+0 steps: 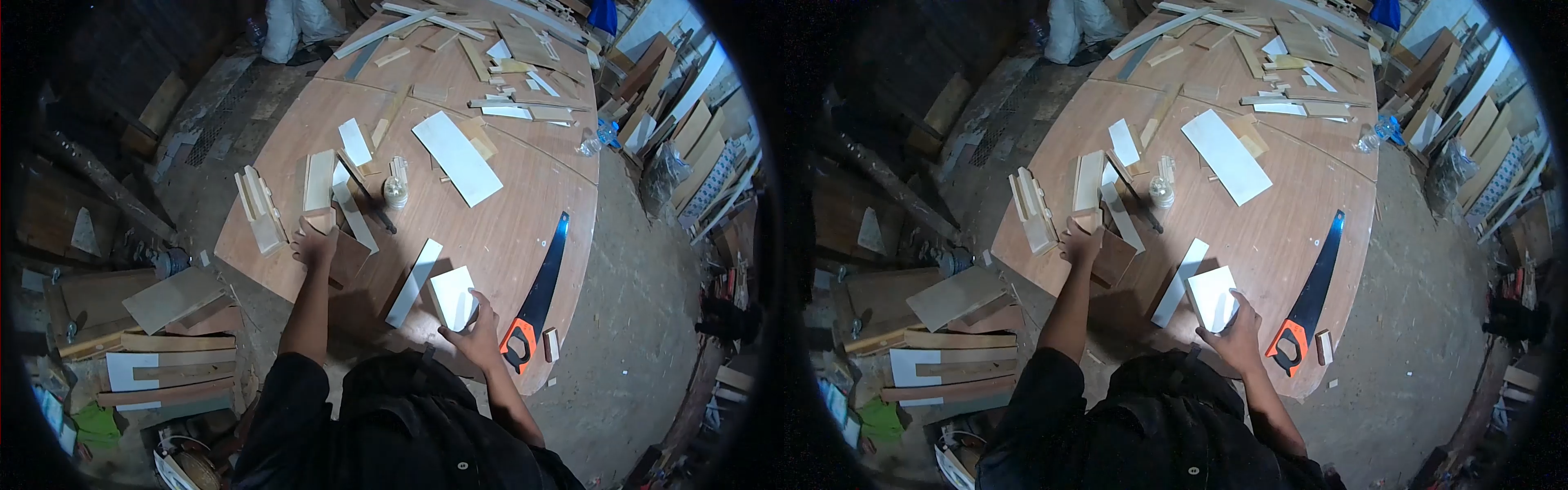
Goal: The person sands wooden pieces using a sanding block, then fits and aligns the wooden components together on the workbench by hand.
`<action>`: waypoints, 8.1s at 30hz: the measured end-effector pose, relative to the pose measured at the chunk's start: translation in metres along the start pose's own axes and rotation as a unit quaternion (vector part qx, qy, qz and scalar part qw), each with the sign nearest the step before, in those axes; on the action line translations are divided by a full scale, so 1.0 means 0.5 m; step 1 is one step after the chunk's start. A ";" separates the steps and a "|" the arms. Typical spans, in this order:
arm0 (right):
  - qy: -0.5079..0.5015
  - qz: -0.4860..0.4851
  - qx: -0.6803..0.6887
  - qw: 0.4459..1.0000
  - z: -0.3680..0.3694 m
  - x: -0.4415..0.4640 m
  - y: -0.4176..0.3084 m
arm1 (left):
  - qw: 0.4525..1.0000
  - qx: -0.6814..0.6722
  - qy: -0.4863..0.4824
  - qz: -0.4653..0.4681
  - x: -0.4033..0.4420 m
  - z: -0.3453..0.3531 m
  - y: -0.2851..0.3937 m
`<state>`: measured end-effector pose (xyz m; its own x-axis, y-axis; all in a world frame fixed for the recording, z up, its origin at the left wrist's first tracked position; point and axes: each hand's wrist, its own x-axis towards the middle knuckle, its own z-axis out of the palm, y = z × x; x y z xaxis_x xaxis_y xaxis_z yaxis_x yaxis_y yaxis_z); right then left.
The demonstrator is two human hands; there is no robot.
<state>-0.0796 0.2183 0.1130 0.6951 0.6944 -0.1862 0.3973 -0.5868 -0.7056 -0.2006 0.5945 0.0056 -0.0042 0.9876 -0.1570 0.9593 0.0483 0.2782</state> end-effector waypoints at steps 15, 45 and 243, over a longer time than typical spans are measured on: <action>0.060 0.120 0.052 0.990 0.068 0.020 -0.062 | 0.963 0.012 0.020 0.267 0.043 0.118 0.088; 0.123 0.077 0.002 0.989 0.057 0.026 -0.100 | 0.973 -0.077 0.054 0.209 0.120 0.150 0.177; 0.024 0.141 0.117 0.983 0.102 -0.544 0.121 | 0.855 -0.411 -0.272 0.158 -0.394 -0.157 -0.616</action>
<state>-0.2752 0.0149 0.0862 0.7872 0.4940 -0.3691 0.0396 -0.6377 -0.7692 -0.5173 0.3965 0.0251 0.5661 0.7653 -0.3063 0.3638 0.1015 0.9259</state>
